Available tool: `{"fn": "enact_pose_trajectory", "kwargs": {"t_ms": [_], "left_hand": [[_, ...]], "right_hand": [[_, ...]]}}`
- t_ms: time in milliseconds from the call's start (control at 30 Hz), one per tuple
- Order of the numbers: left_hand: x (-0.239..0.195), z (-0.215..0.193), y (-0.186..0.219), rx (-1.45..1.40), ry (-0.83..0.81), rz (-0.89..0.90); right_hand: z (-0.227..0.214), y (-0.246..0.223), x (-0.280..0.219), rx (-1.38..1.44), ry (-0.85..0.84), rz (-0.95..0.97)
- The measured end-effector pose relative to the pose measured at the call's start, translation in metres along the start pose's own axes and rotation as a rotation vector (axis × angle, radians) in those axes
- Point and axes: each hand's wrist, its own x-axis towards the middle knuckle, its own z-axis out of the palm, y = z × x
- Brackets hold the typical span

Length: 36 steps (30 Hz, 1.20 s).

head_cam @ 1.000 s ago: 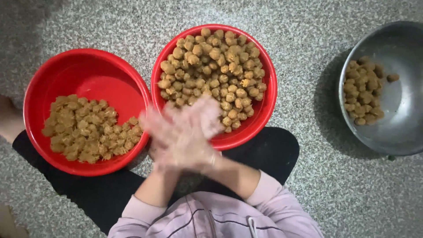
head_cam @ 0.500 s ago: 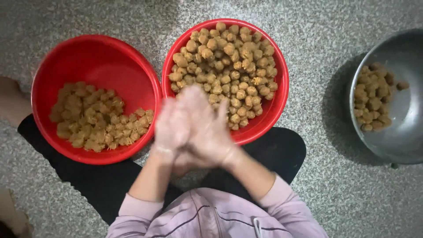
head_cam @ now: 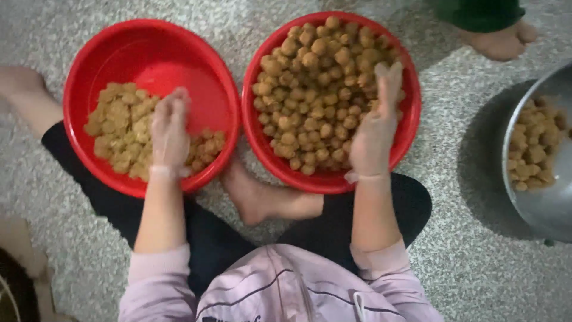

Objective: A person sitting on the floor is hand-rolling small pieces of dough into balls and placing them into a large red bowl.

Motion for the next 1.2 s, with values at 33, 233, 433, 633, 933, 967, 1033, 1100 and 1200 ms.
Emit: {"fn": "enact_pose_trajectory", "kwargs": {"t_ms": [33, 233, 433, 633, 933, 967, 1033, 1100, 1200], "left_hand": [[0.016, -0.017, -0.034, 0.42, -0.078, -0.038], [0.039, -0.026, -0.085, 1.216, -0.536, -0.027], [0.022, 0.024, -0.002, 1.411, -0.615, -0.237], [-0.001, 0.026, 0.014, 1.392, -0.632, -0.273], [0.004, -0.016, -0.026, 0.909, -0.401, -0.28], [0.016, -0.035, -0.06, 1.009, -0.406, -0.073], [-0.017, -0.012, 0.017, 0.678, -0.356, -0.014], [-0.051, 0.017, 0.06, 0.353, -0.306, 0.039], [-0.095, 0.071, 0.07, 0.034, -0.524, 0.123]], "right_hand": [[0.003, -0.001, -0.002, 0.032, 0.065, 0.003], [0.015, 0.034, -0.011, 0.389, -0.143, -0.001], [0.025, 0.054, -0.011, 0.298, -0.11, -0.12], [0.03, 0.069, -0.018, 0.506, -0.076, 0.017], [0.03, 0.058, -0.025, 0.536, -0.173, -0.053], [0.032, 0.056, -0.026, 0.606, -0.177, -0.051], [0.03, 0.04, -0.029, 0.533, -0.187, -0.084], [0.033, 0.016, -0.032, 0.463, -0.19, -0.109], [0.045, -0.014, -0.038, 0.333, -0.259, -0.38]]}}
